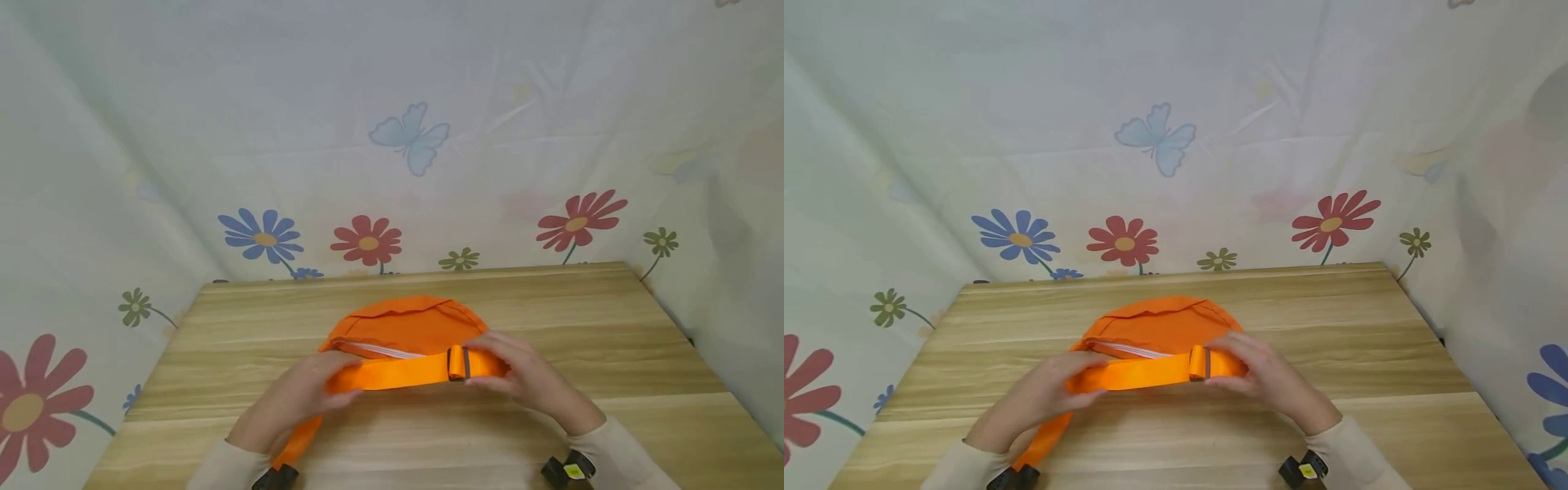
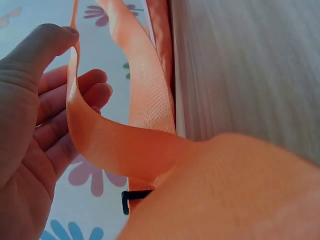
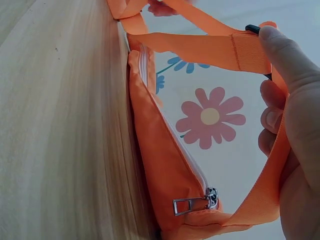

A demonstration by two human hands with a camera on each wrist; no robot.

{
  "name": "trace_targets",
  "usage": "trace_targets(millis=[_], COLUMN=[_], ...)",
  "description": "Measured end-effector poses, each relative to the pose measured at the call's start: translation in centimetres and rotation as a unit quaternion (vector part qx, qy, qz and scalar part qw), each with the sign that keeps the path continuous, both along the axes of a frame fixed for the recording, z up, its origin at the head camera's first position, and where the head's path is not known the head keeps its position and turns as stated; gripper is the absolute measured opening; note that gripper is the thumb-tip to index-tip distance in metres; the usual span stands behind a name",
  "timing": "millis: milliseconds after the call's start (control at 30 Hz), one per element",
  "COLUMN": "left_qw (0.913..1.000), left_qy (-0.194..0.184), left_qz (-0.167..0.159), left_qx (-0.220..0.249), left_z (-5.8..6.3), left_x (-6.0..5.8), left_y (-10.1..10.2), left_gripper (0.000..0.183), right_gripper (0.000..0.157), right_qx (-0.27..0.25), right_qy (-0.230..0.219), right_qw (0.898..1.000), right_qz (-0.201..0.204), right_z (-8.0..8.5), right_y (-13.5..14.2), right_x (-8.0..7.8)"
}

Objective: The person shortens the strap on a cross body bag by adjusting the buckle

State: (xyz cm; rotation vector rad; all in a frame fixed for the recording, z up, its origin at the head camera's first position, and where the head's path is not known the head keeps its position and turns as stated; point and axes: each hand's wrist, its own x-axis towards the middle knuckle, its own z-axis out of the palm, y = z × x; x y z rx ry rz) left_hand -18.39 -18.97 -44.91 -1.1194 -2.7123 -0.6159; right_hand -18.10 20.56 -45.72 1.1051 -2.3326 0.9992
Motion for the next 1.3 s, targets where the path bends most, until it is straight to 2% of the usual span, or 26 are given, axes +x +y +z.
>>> trace_targets(millis=[67, 133, 267, 333, 400, 500, 600, 767, 833, 900, 1067, 1200, 1300], left_qw=[1.0000, 0.9996, 0.9972, 0.9962, 0.9965, 0.9970, 0.9967, 0.9951, 0.9957, 0.9959, 0.9892, 0.9823, 0.9774], left_qy=[-0.002, -0.011, -0.044, -0.061, -0.067, -0.063, -0.070, -0.098, -0.090, -0.086, -0.130, -0.163, -0.186], left_qz=[0.005, 0.025, 0.057, 0.056, 0.037, 0.019, 0.016, -0.008, -0.015, -0.006, 0.016, 0.019, 0.020], left_qx=[-0.006, -0.012, -0.021, -0.027, -0.033, -0.041, -0.037, 0.004, 0.017, 0.026, 0.066, 0.090, 0.099], left_z=[0.0, 0.0, 0.1, 0.2, 0.4, 0.6, 0.8, 0.7, 0.5, 0.2, 0.6, 1.1, 1.1], left_x=[0.0, 0.1, 0.0, -0.2, -0.4, -0.6, -0.4, 0.1, 0.2, 0.3, 0.2, -0.1, -0.3], left_y=[-0.4, -0.8, -1.2, -0.9, -0.2, 1.7, 4.9, 10.9, 12.6, 13.6, 13.4, 12.3, 11.7], left_gripper=[0.039, 0.039, 0.039, 0.040, 0.043, 0.050, 0.055, 0.066, 0.065, 0.061, 0.051, 0.050, 0.049], right_gripper=[0.058, 0.058, 0.054, 0.050, 0.047, 0.047, 0.050, 0.044, 0.043, 0.044, 0.046, 0.048, 0.044], right_qx=[-0.004, -0.007, -0.016, -0.021, -0.024, -0.025, -0.024, -0.025, -0.022, -0.021, -0.005, 0.024, 0.021], right_qy=[-0.002, -0.001, 0.002, 0.008, 0.013, 0.015, 0.011, 0.019, 0.022, 0.021, 0.018, 0.024, 0.036], right_qw=[1.000, 1.000, 1.000, 1.000, 1.000, 1.000, 1.000, 0.999, 0.999, 1.000, 1.000, 0.999, 0.999], right_qz=[0.003, 0.006, 0.008, 0.009, 0.010, 0.009, 0.006, 0.007, 0.006, 0.007, 0.007, -0.008, -0.007], right_z=[0.0, 0.0, -0.2, -0.2, -0.2, -0.2, -0.1, 0.0, 0.1, 0.1, 0.2, 0.4, 0.2], right_y=[0.1, 0.1, 0.3, 0.3, 0.2, 0.0, -0.1, -0.2, -0.2, -0.2, 0.4, 1.4, 1.9], right_x=[0.0, -0.1, -0.2, -0.2, -0.2, -0.1, -0.1, -0.2, -0.2, -0.1, -0.3, -0.4, -0.5])
